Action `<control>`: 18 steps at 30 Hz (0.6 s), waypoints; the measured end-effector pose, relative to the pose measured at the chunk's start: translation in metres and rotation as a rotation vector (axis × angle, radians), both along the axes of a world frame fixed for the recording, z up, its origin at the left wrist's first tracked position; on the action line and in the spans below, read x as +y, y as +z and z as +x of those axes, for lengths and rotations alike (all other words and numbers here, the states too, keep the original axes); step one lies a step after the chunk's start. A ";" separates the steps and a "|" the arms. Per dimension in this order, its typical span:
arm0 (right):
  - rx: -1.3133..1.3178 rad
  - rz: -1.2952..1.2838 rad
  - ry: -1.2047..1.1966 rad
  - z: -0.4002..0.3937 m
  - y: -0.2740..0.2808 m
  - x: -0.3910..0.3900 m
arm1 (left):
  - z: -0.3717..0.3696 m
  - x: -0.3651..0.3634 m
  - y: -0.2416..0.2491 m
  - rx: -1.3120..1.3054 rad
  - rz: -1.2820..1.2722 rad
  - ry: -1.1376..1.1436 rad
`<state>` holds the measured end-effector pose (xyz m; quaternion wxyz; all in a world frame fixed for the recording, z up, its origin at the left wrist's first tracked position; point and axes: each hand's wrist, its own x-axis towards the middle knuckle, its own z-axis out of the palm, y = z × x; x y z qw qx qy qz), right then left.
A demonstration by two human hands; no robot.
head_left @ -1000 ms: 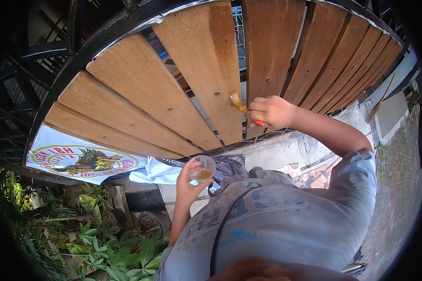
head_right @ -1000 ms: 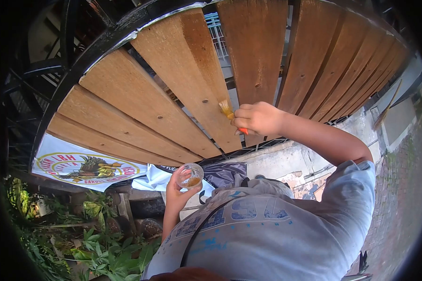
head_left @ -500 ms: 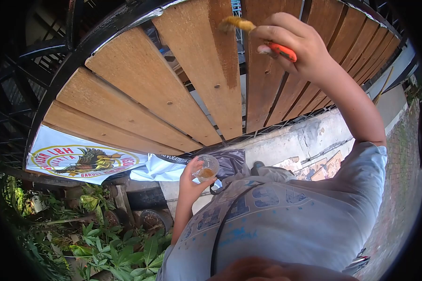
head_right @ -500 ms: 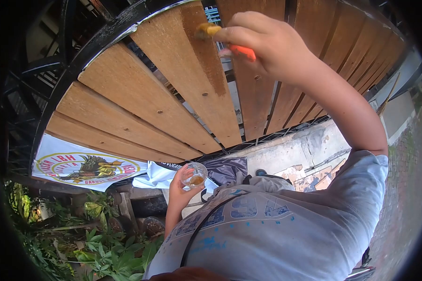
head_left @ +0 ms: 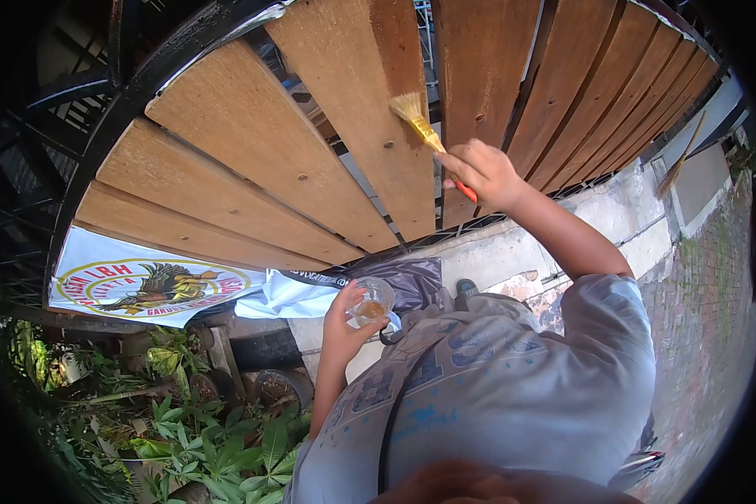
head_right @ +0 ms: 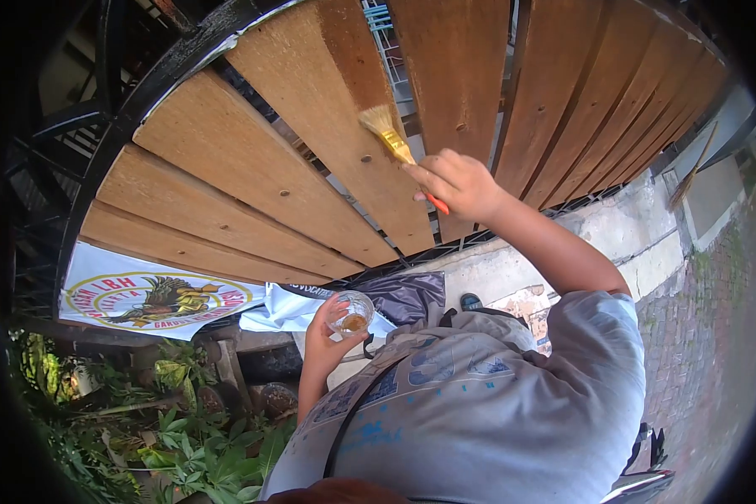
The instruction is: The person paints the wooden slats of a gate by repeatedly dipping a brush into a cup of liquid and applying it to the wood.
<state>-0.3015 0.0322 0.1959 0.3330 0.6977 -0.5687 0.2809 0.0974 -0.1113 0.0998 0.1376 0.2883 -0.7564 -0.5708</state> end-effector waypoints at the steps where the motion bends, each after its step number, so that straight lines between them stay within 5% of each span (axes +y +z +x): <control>1: -0.047 0.037 -0.003 0.004 -0.019 0.001 | 0.001 -0.001 -0.003 0.003 -0.020 -0.004; 8: -0.309 0.377 -0.060 0.018 -0.137 0.013 | 0.004 0.006 0.000 -0.063 0.035 0.013; 11: -0.372 0.459 -0.058 0.009 -0.145 0.010 | 0.005 0.008 0.003 -0.084 0.041 0.014; 18: -0.308 0.438 -0.054 -0.020 -0.041 -0.001 | 0.000 0.012 0.002 -0.061 0.050 0.022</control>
